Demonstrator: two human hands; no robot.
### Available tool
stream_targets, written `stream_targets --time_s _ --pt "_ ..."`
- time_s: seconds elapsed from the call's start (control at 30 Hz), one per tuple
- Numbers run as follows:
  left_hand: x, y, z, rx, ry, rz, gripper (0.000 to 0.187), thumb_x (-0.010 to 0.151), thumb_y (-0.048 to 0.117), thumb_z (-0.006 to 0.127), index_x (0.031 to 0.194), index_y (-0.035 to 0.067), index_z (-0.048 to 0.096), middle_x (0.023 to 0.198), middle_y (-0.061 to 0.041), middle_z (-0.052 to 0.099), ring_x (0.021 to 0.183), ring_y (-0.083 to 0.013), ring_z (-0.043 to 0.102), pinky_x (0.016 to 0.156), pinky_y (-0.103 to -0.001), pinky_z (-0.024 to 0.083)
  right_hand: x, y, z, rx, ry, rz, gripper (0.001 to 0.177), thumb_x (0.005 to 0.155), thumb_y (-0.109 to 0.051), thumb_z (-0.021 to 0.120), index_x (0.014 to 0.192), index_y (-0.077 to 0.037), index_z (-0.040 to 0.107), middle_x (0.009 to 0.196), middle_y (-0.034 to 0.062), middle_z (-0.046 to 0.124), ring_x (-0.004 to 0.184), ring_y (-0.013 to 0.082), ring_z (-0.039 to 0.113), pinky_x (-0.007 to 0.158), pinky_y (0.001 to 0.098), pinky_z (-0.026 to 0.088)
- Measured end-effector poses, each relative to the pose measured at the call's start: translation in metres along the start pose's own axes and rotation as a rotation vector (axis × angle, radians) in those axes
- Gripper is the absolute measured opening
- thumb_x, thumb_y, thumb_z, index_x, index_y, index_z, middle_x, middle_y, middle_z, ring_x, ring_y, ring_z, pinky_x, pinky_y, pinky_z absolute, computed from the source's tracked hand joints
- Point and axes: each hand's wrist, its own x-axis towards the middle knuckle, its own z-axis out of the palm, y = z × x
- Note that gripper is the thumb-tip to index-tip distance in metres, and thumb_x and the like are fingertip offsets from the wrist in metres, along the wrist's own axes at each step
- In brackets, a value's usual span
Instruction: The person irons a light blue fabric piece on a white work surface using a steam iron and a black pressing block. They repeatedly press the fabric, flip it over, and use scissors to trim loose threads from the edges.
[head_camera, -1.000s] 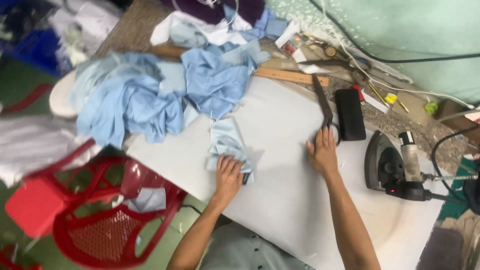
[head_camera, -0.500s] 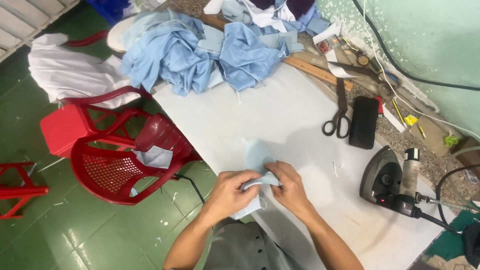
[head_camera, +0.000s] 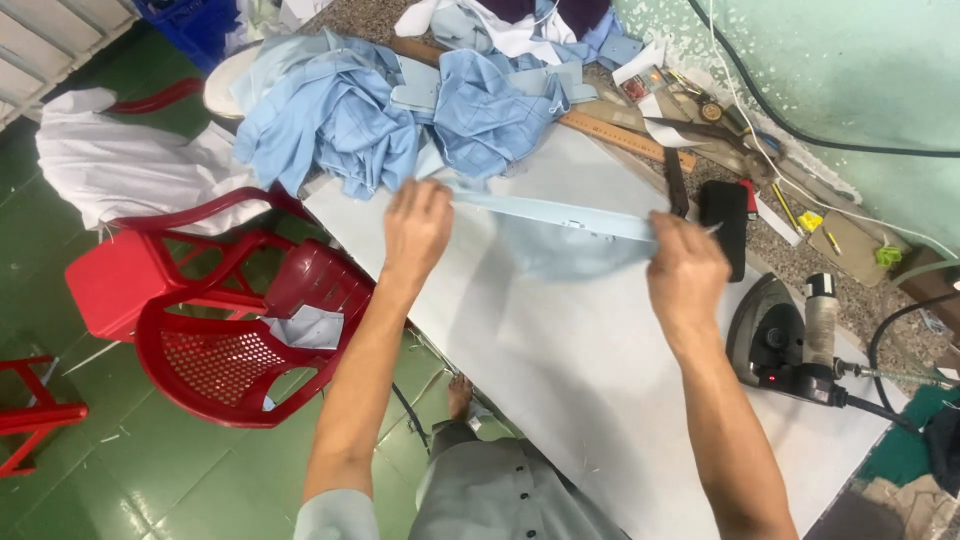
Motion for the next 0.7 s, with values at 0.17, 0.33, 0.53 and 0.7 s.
stream_targets --time_s 0.17,0.33,0.53,0.7 --pt "-0.029 0.005 -0.021 -0.094 0.146 -0.15 0.019 0.082 -0.005 0.071 0.092 0.01 0.069 0.092 -0.003 0.063 0.09 -0.026 0.069 0.098 -0.048 0.053 -0.02 -0.02 -0.038 -0.048 0.011 0.032 0.028 0.09 0.012 0.065 0.11 -0.004 0.077 0.101 0.0122 0.076 0.096 0.0296 0.074 0.097 0.0417 0.058" --pt "-0.122 0.019 0.001 -0.138 -0.022 -0.207 0.017 0.082 0.0 0.077 0.091 0.014 0.073 0.107 -0.005 0.069 0.111 -0.0275 0.068 0.111 -0.053 0.045 -0.148 0.007 0.021 -0.006 -0.124 0.141 0.037 0.087 0.007 0.059 0.115 -0.01 0.076 0.116 0.0102 0.075 0.115 0.0281 0.069 0.108 0.0468 0.05" --pt "-0.183 0.039 -0.01 -0.17 -0.272 -0.262 0.019 0.078 -0.003 0.076 0.093 0.009 0.076 0.129 -0.014 0.065 0.13 -0.0327 0.058 0.118 -0.056 0.035 -0.221 0.011 -0.003 0.002 -0.479 0.198 0.041 0.088 -0.007 0.06 0.126 -0.018 0.071 0.142 0.0116 0.063 0.141 0.035 0.051 0.115 0.059 0.037" --pt "-0.182 0.074 -0.023 -0.274 -0.383 -0.244 0.057 0.087 -0.005 0.061 0.142 0.007 0.053 0.157 -0.022 0.038 0.151 -0.0397 0.03 0.125 -0.062 0.02 -0.192 0.075 -0.083 -0.742 -0.298 0.318 0.064 0.077 -0.017 0.076 0.137 0.0 0.062 0.148 0.0255 0.055 0.142 0.0421 0.044 0.119 0.0564 0.032"
